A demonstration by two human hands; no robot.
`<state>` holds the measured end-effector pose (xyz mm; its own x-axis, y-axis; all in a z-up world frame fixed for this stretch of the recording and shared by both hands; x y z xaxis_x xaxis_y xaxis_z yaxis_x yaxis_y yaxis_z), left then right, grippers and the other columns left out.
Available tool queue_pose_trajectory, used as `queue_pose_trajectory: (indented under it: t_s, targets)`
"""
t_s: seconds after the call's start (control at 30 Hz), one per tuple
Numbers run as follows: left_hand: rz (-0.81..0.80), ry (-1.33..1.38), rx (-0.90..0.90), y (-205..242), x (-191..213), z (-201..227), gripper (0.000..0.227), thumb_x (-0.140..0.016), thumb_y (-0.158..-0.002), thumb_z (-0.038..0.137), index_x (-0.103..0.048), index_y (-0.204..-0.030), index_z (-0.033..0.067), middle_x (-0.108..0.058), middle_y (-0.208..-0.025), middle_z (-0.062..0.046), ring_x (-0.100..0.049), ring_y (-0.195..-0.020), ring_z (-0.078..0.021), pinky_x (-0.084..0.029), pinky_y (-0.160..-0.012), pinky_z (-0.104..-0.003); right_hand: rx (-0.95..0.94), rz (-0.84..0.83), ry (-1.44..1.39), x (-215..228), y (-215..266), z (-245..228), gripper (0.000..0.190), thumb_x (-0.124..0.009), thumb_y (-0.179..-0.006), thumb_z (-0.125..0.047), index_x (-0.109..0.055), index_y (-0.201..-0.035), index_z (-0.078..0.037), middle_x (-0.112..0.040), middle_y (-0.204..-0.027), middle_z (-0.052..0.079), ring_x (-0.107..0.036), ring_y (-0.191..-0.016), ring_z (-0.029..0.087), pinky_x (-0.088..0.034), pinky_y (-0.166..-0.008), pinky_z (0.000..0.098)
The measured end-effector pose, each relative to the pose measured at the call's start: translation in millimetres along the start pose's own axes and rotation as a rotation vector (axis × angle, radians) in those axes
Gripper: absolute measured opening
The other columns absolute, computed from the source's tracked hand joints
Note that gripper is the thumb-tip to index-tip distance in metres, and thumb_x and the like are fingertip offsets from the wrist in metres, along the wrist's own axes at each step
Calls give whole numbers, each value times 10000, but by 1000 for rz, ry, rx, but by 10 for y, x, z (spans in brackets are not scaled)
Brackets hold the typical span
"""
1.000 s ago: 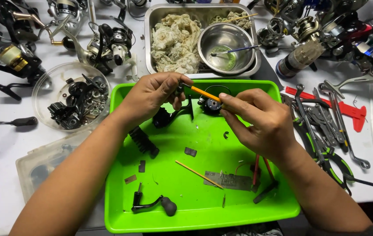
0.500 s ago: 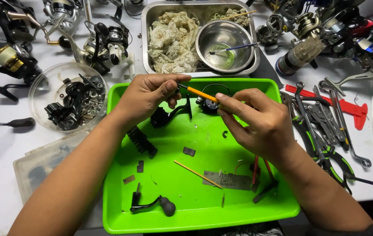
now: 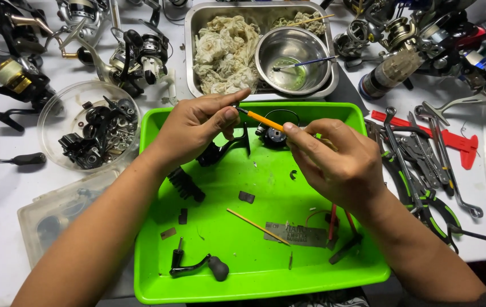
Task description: Disassembling a fishing reel to access and remove internal components for maintenance or repair.
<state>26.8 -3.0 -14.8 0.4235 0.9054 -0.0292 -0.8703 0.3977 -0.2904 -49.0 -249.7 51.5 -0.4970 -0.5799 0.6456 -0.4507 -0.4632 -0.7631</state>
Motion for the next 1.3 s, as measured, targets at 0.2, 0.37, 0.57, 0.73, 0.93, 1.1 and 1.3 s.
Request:
queue_pose_trajectory:
  t_s: [0.2, 0.37, 0.57, 0.73, 0.93, 1.1, 1.3]
  targets:
    - [8, -60, -40, -9, -21, -21, 370, -675, -1024, 152, -630, -1370, 30, -707, -867, -147, -740, -761, -189, -665, -757, -348, 7, 29, 42, -69, 41, -44, 261, -802, -853, 14, -820, -1085, -103, -662, -897, 87, -662, -640, 223, -561, -579, 365]
    - [14, -103, -52, -9, -45, 38, 363, -687, -1018, 154, -643, -1361, 43, -708, -865, -139, -748, -776, -187, -655, -770, -336, -88, 16, -72, -77, 40, -28, 263, -799, -860, 17, -809, -1090, -110, -656, -878, 54, -642, -609, 181, -543, -544, 341]
    - [16, -160, -57, -12, -41, 119, 349, -697, -1015, 167, -665, -1343, 53, -717, -874, -135, -754, -800, -184, -642, -788, -323, -127, -15, -160, -64, 37, 19, 250, -811, -871, 18, -805, -1095, -95, -667, -876, 72, -647, -601, 194, -548, -573, 345]
    - [17, -77, 20, -13, -23, 221, 350, -706, -1008, 176, -676, -1334, 51, -732, -893, -113, -705, -824, -131, -642, -815, -295, -116, -101, -149, 130, -56, 64, 261, -822, -862, 59, -814, -1089, -69, -679, -854, 115, -665, -603, 254, -541, -573, 379]
    - [44, -36, 89, -67, 127, 204, 391, -650, -1012, 198, -608, -1359, 24, -730, -1181, -137, -657, -818, -108, -620, -794, -230, -96, -392, -43, 345, 115, 44, 209, -843, -930, -132, -772, -1114, -61, -761, -951, 96, -653, -792, 210, -500, -698, 373]
    - [-9, 83, 63, -29, 108, 283, 412, -681, -989, 98, -535, -1373, 61, -677, -1341, -136, -690, -1042, -163, -609, -987, -286, -32, -734, -201, 313, 441, -204, 252, -818, -849, -240, -763, -1083, -165, -757, -903, 18, -668, -786, 201, -455, -813, 408]
    - [-96, 122, 110, -21, 72, 280, 539, -658, -972, 68, -454, -1471, 43, -613, -1439, -172, -645, -1274, -237, -548, -1143, -367, -54, -877, -238, 158, 637, -281, 251, -758, -894, -218, -744, -1136, -154, -725, -950, 56, -665, -755, 262, -478, -681, 417]
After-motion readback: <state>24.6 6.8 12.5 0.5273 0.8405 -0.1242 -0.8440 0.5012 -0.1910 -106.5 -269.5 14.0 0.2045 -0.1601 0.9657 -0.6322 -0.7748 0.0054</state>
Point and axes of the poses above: each hand's wrist, its own y-axis away from the middle knuckle, its own x-axis out of the back of the hand, z = x × y, the point moved 2 cm from there along -y, towards the middle knuckle
